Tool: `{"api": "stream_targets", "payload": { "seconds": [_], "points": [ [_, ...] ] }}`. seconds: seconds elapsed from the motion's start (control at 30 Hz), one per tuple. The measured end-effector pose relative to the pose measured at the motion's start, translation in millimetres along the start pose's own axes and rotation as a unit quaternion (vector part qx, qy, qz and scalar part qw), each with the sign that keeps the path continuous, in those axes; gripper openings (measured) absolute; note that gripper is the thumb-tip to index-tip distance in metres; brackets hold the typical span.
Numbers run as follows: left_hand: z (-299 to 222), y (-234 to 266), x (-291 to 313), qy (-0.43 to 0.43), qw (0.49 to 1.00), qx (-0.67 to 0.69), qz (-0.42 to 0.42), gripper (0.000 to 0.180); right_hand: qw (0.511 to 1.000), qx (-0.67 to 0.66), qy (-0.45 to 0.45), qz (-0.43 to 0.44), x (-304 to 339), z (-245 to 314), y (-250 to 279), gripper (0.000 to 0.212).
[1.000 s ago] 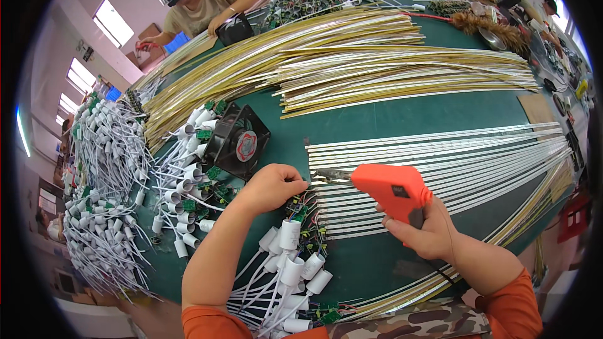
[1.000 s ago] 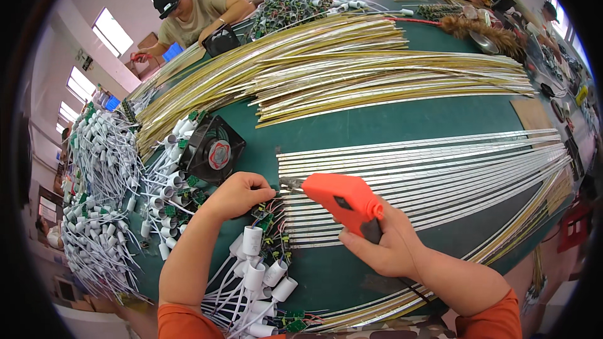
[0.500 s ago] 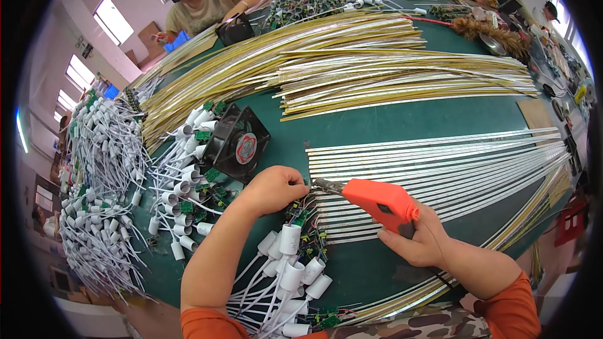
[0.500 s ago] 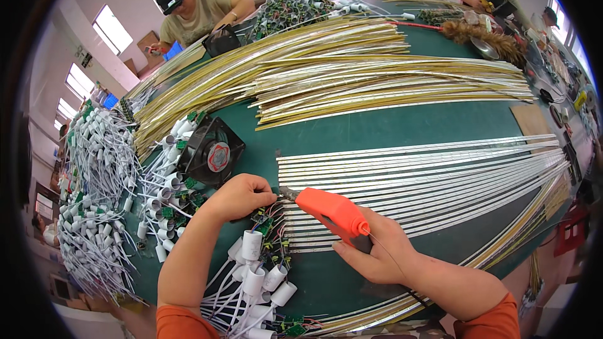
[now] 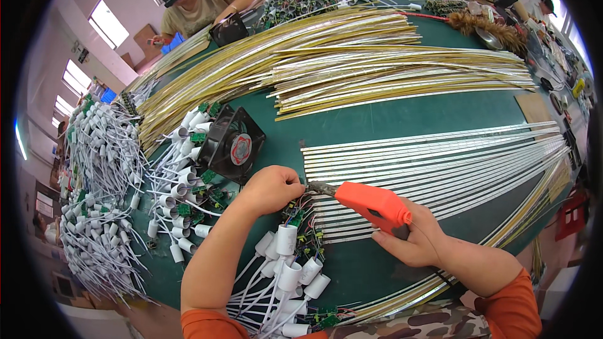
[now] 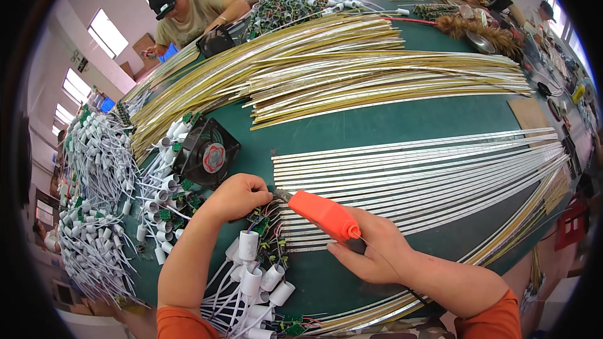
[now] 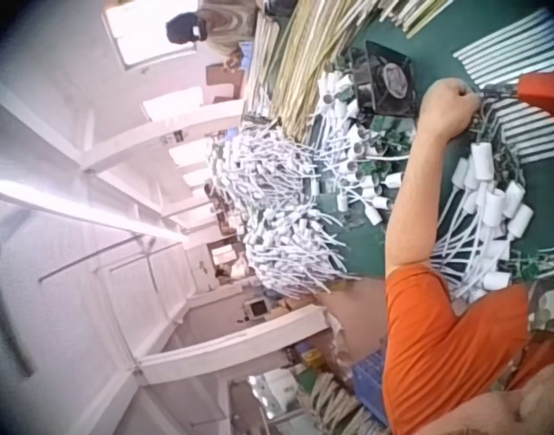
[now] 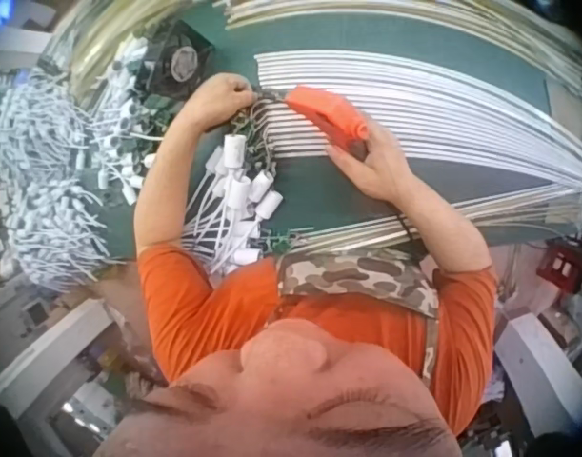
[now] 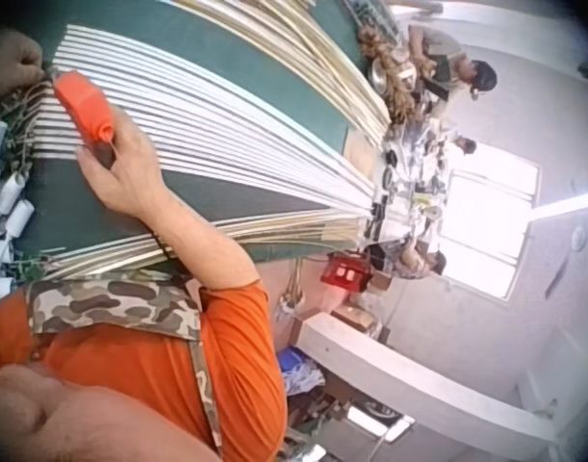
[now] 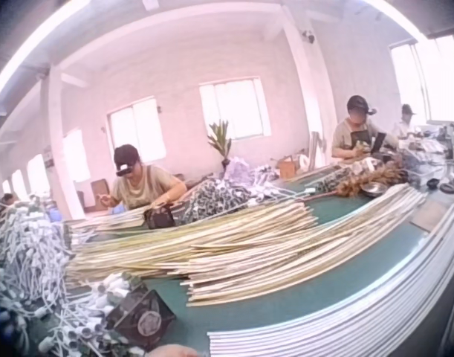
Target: The person solders wire leads from lamp socket assemblies to LED light strips using a soldering gun.
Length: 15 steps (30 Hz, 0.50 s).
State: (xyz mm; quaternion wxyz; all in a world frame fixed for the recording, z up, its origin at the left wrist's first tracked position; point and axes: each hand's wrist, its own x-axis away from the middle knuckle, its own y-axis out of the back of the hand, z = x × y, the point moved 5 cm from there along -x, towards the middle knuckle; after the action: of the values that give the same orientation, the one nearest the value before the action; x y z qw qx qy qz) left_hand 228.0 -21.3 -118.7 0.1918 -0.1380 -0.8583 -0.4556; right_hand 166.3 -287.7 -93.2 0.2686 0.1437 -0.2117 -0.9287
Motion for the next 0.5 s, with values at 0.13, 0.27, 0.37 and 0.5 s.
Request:
{"api": "stream_targets", "payload": {
  "seconds": [0.13, 0.27, 0.37, 0.5],
  "points": [
    [1, 0, 1, 0.018, 1.0, 0.004, 0.009, 0.024, 1.0, -0.024, -0.009, -0.018, 1, 1, 0, 0.04],
    [3, -1, -1, -0.001, 1.0, 0.009, 0.003, 0.024, 0.999, -0.041, 0.003, -0.023, 4, 0, 6, 0.043],
    [4, -1, -1, -0.01, 1.0, 0.003, -0.003, 0.023, 0.997, -0.064, -0.002, -0.033, 5, 0, 9, 0.047],
    [5, -2, -3, -0.012, 1.0, 0.019, -0.001, 0.023, 0.998, -0.061, -0.001, -0.035, 7, -2, 10, 0.05]
  ]
}}
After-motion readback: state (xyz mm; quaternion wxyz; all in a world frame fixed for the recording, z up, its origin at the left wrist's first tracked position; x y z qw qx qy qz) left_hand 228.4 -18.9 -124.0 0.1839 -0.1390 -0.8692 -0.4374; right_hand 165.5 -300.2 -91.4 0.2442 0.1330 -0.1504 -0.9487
